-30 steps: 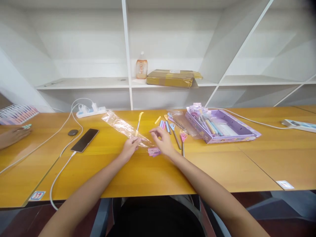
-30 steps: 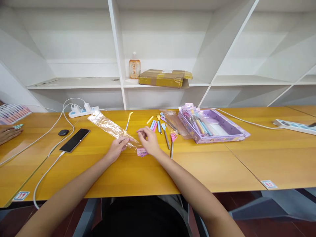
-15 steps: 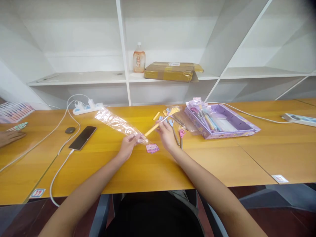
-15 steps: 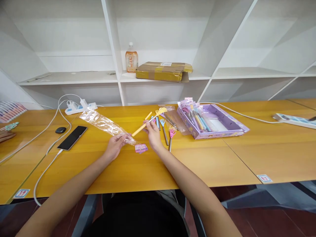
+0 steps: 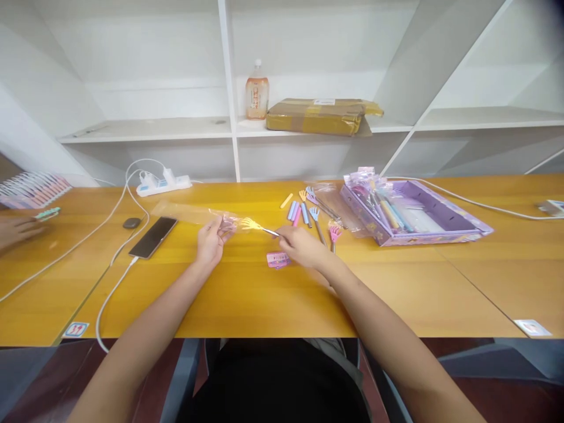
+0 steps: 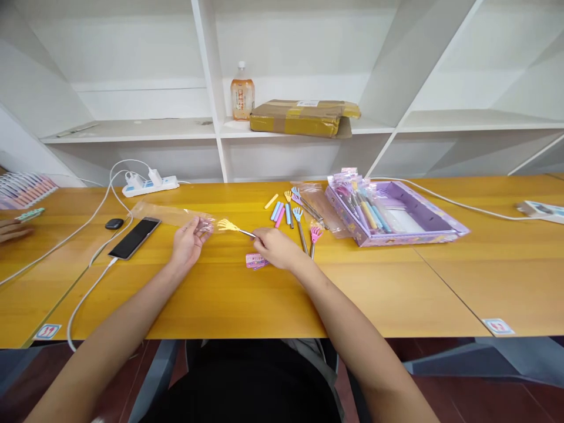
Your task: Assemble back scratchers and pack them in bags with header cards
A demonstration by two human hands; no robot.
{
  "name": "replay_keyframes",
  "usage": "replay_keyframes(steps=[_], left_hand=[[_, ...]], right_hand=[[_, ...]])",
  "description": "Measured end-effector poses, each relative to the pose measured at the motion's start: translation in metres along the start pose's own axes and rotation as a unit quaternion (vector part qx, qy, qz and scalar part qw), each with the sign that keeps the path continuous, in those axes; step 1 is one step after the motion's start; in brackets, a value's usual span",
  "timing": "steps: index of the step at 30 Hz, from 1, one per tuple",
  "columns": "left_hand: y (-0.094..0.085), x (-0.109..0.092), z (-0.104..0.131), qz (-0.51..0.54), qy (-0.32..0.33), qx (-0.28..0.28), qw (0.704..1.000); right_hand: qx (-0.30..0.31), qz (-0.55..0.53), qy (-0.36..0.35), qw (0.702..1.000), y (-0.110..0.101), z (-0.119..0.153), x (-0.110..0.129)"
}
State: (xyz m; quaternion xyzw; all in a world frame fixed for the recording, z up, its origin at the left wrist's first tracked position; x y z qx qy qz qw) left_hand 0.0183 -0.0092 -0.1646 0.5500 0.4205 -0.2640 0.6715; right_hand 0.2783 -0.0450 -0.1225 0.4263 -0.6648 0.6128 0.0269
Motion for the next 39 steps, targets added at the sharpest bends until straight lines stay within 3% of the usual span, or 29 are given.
replay_keyframes(steps=[8,18,26,31,34,39], left_hand=[[0.006,0.014,0.004,-0.031,-0.041,0.03,0.998],[0.021,0.026,0.022,-0.075,-0.066,0.123,0.987],[-0.004,0.0,-0.005,0.01,0.01,-0.036,0.999],[-0.01,-0.008,-0.013,0.053,-0.012,-0.071,0.996],[-0.001,-0.001,-0.007,0.038,-0.049,-0.035,0.997],[0.021,0.024,0.021,-0.044,-0.088,0.092,0.991]], right_hand=[[-0.009,0.073,-0.037,0.997,0.004,0.002,0.001],[-0.018,-0.027,-0.081,0.996,0.024,-0.001,0.008],[0.033,-0.159,0.037,0.986,0.01,0.002,-0.01],[0.084,-0.336,0.047,0.937,0.009,0.003,-0.009],[0.07,-0.367,0.058,0.926,0.014,0.0,-0.01],[-0.049,-0.31,0.047,0.948,0.017,-0.008,-0.022]])
Point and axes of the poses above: each hand's wrist, its own z-axis away from the middle knuckle, its own y-axis out of the palm, x = y × z, the point moved 6 cm from there along -z, towards the middle knuckle, and after that the axes turned 2 degrees about -x, right-handed, at the moved point
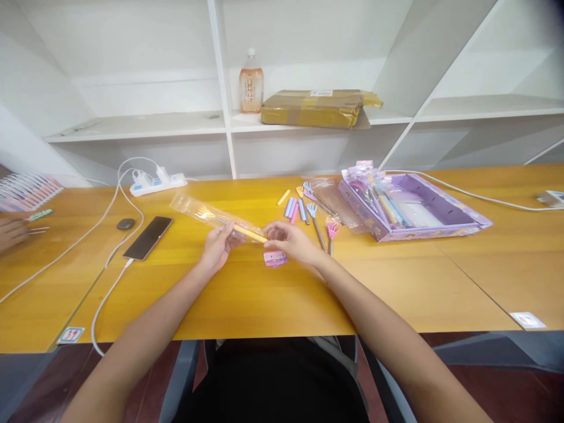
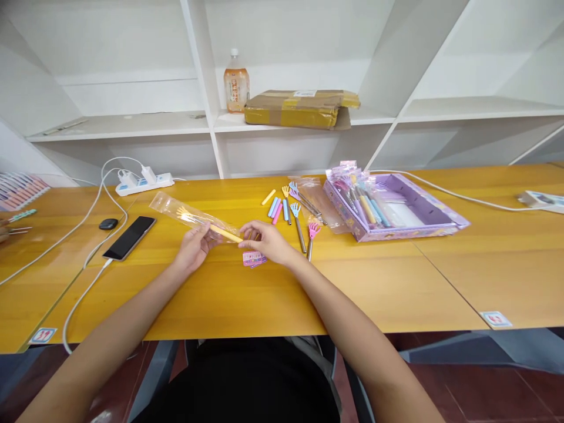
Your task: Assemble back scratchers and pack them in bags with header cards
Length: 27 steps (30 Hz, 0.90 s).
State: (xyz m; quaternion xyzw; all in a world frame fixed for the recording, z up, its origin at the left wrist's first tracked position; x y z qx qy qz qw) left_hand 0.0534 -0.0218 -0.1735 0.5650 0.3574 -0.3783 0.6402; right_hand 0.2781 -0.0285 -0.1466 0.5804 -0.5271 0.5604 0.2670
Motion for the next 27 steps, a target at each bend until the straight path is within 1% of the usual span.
replay_keyframes(steps=[2,4,6,8,10,12,14,16,18,20,22,23,25,27], left_hand=[[0.012,0.014,0.011,-0.037,-0.031,0.063,0.997],[0.02,0.023,0.019,-0.065,-0.051,0.105,0.991],[0.021,0.022,0.021,-0.078,-0.042,0.105,0.99],[0.016,0.013,0.018,-0.073,-0.01,0.073,0.995],[0.009,0.002,0.012,-0.054,0.016,0.037,0.998],[0.004,-0.005,0.007,-0.041,0.019,0.022,0.999],[0.004,-0.008,0.006,-0.04,0.01,0.031,0.999],[0.007,-0.006,0.007,-0.051,-0.001,0.057,0.997],[0.012,-0.001,0.011,-0.071,-0.017,0.091,0.993],[0.018,0.006,0.016,-0.094,-0.035,0.127,0.987],[0.024,0.012,0.02,-0.11,-0.049,0.156,0.98],[0.026,0.015,0.022,-0.114,-0.054,0.165,0.978],[0.028,0.018,0.025,-0.116,-0.057,0.171,0.977],[0.029,0.018,0.027,-0.109,-0.054,0.166,0.979]], right_hand=[[-0.027,0.049,-0.043,0.997,0.001,-0.001,-0.002],[-0.031,0.09,-0.074,0.993,0.005,0.001,-0.003],[-0.035,0.117,-0.096,0.988,0.009,0.004,-0.001],[-0.03,0.124,-0.119,0.985,0.011,0.008,0.004],[-0.001,0.12,-0.142,0.983,0.013,0.012,0.012],[0.037,0.141,-0.17,0.975,0.015,0.016,0.019],[0.045,0.188,-0.21,0.958,0.015,0.019,0.027],[0.024,0.227,-0.257,0.939,0.015,0.021,0.034],[-0.003,0.231,-0.295,0.927,0.014,0.023,0.041],[-0.022,0.215,-0.316,0.924,0.013,0.025,0.046],[-0.025,0.191,-0.314,0.93,0.013,0.026,0.049],[-0.021,0.179,-0.301,0.937,0.014,0.025,0.048],[-0.011,0.146,-0.253,0.956,0.016,0.023,0.043],[-0.012,0.099,-0.186,0.977,0.019,0.02,0.034]])
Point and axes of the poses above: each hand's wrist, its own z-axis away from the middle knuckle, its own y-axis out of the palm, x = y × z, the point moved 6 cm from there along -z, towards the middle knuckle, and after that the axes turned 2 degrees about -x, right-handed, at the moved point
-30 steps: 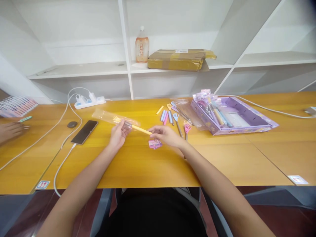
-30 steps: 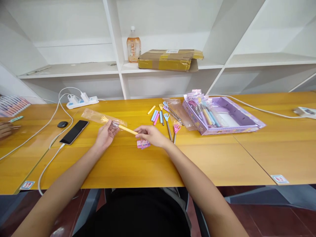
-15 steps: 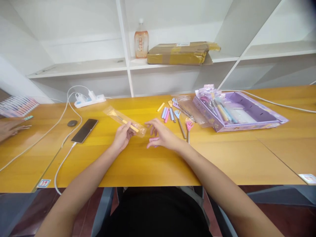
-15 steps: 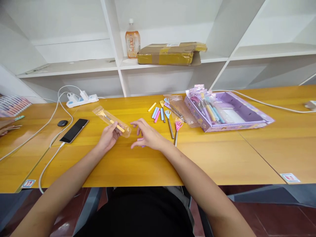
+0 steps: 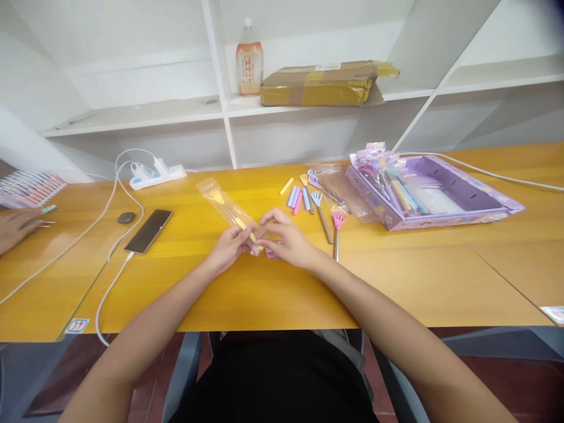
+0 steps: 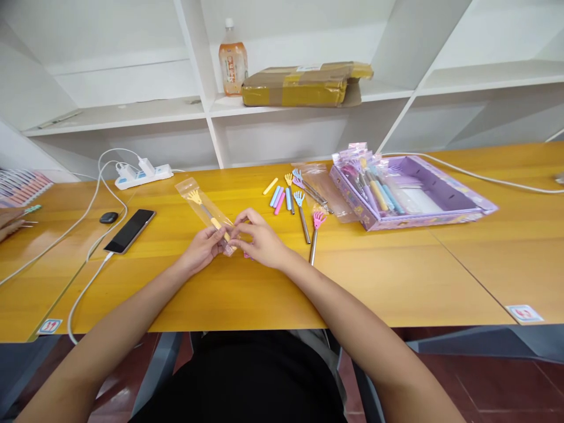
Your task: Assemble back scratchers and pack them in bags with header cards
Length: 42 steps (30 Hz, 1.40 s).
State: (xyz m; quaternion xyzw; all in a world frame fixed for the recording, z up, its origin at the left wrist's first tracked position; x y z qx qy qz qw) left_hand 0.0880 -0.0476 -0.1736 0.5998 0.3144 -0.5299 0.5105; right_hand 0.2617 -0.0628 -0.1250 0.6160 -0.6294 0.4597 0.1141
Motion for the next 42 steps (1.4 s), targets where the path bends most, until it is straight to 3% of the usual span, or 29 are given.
replay_keyframes(steps=[4,8,11,19,24,29,36,39,42], left_hand=[[0.0,-0.004,0.002,0.004,0.016,0.01,1.0],[0.0,-0.006,0.001,-0.043,0.034,0.004,0.999],[0.002,-0.007,0.0,-0.065,0.041,0.01,0.997],[-0.007,-0.013,0.0,0.026,0.007,0.002,1.0],[-0.005,-0.013,0.0,0.024,-0.007,0.022,0.999],[0.001,-0.008,0.001,0.003,0.0,0.066,0.998],[-0.001,-0.004,-0.001,-0.063,-0.004,0.068,0.996],[-0.016,-0.019,-0.005,-0.026,0.044,-0.045,0.998],[-0.038,-0.035,-0.006,0.014,0.115,-0.179,0.977]], right_hand=[[-0.032,-0.086,0.126,0.988,0.009,0.002,-0.018],[-0.033,-0.157,0.206,0.965,0.014,0.004,-0.027],[-0.031,-0.202,0.218,0.954,0.013,0.003,-0.029],[0.028,-0.283,0.268,0.921,0.012,0.002,-0.039],[0.016,-0.264,0.262,0.928,0.01,0.001,-0.041],[0.006,-0.303,0.26,0.917,0.017,0.001,-0.036],[0.109,-0.269,0.312,0.905,0.022,0.01,-0.034],[0.255,-0.311,0.304,0.863,0.038,0.021,-0.02],[0.395,-0.318,0.3,0.808,0.057,0.036,0.002]])
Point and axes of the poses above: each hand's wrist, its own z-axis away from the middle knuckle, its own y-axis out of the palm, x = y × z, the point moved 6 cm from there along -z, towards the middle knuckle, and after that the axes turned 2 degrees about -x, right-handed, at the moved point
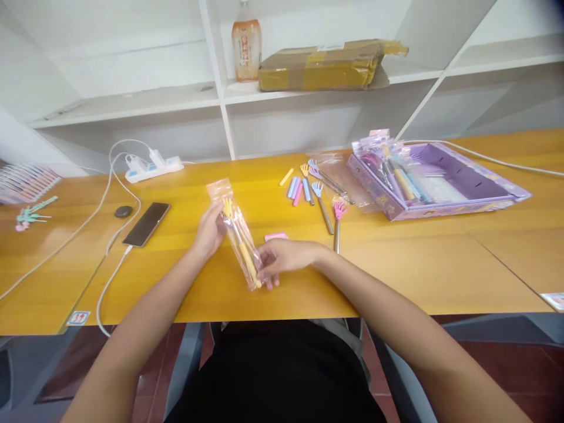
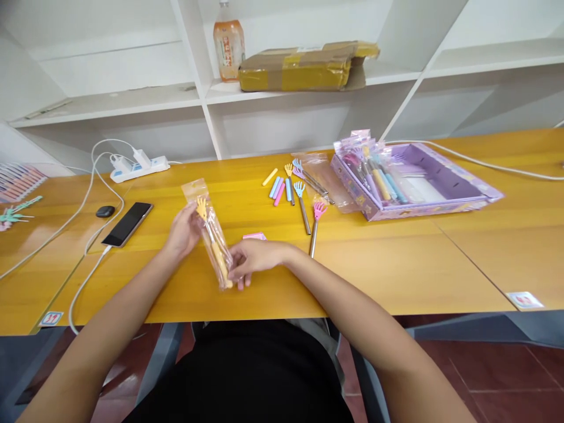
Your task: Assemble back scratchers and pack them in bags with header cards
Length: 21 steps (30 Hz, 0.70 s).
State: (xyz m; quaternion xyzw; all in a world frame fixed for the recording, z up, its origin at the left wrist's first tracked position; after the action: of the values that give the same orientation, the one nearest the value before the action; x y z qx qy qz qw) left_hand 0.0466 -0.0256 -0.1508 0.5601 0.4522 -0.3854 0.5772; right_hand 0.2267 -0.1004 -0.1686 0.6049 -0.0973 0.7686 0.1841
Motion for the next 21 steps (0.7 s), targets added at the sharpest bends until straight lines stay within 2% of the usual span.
replay_keyframes(steps=[3,5,6,8,10,11,12,13,16,18,21], left_hand=[[-0.009,0.001,-0.006,-0.04,0.008,-0.044,0.998],[-0.009,0.009,-0.005,-0.078,-0.008,-0.036,0.996],[-0.007,0.014,-0.004,-0.092,-0.016,-0.029,0.995],[-0.004,0.021,-0.001,-0.111,-0.027,-0.015,0.993],[-0.001,0.026,0.003,-0.121,-0.033,-0.005,0.992],[0.001,0.028,0.004,-0.126,-0.038,0.001,0.991],[0.002,0.03,0.006,-0.133,-0.044,0.007,0.99],[0.002,0.031,0.007,-0.143,-0.047,0.013,0.989],[0.005,0.032,0.01,-0.175,-0.04,0.039,0.983],[0.007,0.034,0.012,-0.189,-0.043,0.069,0.979],[0.011,0.043,0.017,-0.196,-0.081,0.101,0.972]], right_hand=[[0.057,0.069,0.032,0.995,0.016,0.003,0.002],[0.042,0.136,0.019,0.99,0.008,0.008,0.008],[-0.003,0.169,0.002,0.986,-0.004,0.011,0.012],[-0.161,0.244,-0.038,0.956,-0.039,0.022,0.02],[-0.315,0.342,-0.05,0.884,-0.073,0.036,0.025],[-0.35,0.387,-0.041,0.852,-0.084,0.04,0.024],[-0.36,0.422,-0.027,0.832,-0.091,0.041,0.021],[-0.35,0.445,-0.015,0.824,-0.095,0.041,0.017],[-0.314,0.455,0.001,0.833,-0.097,0.035,0.008],[-0.317,0.446,0.002,0.837,-0.097,0.034,0.007],[-0.333,0.432,-0.012,0.838,-0.099,0.036,0.01]])
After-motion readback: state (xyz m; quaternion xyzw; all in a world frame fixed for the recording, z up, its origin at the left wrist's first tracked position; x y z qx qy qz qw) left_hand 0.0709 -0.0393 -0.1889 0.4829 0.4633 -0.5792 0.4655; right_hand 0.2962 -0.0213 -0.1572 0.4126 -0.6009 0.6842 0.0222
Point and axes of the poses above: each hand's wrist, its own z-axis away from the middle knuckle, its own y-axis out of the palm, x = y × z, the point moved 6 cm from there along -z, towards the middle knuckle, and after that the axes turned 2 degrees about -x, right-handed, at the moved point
